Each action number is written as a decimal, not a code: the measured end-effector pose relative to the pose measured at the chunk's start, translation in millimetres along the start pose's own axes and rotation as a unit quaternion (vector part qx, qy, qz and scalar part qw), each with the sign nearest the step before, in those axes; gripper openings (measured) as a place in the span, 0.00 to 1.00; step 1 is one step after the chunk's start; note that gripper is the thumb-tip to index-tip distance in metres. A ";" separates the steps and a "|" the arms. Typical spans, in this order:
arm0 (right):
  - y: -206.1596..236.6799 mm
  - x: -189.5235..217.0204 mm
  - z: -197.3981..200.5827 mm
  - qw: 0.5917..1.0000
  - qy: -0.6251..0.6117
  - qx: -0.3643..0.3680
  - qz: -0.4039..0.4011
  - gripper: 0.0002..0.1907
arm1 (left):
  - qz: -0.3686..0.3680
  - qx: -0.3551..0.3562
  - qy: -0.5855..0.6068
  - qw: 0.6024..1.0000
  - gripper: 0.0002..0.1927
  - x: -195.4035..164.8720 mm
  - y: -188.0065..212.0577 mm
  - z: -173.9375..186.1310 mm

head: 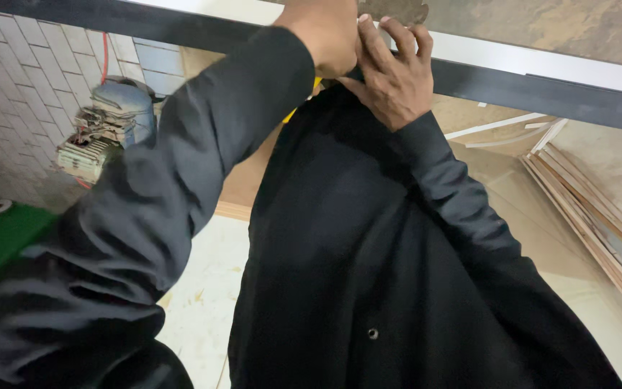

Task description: The person cuts thin wooden strips with a utility knife and presses white strips into the inner edges of a glass window frame, aligning them along the frame border. They reposition the frame, press the strips into place, and briefly handle a tape dispenser on the workbench.

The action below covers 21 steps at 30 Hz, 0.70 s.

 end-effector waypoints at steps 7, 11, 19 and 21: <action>1.5 -0.3 -6.0 1.000 -0.023 0.013 -0.006 0.32 | 0.039 0.129 0.024 0.991 0.14 8.0 -20.7 1.1; 1.8 -0.9 -3.6 1.000 -0.001 0.007 0.002 0.30 | 0.048 0.166 0.012 0.985 0.14 7.9 -28.5 0.1; 0.9 -0.3 -5.4 1.000 -0.016 0.010 -0.014 0.31 | 0.048 0.188 0.005 0.981 0.14 5.7 -29.5 -0.4; 1.7 -1.1 -5.6 1.000 -0.009 0.006 -0.007 0.30 | 0.049 0.188 0.004 0.981 0.14 4.5 -27.4 2.3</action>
Point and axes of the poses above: each hand's wrist, its own y-axis away from the middle knuckle, its own z-axis out of the back of the hand, x = y × z, the point moved 3 cm from there along -y, towards the middle knuckle, and after that the axes turned 11 degrees about -z, right-handed, at the moved point
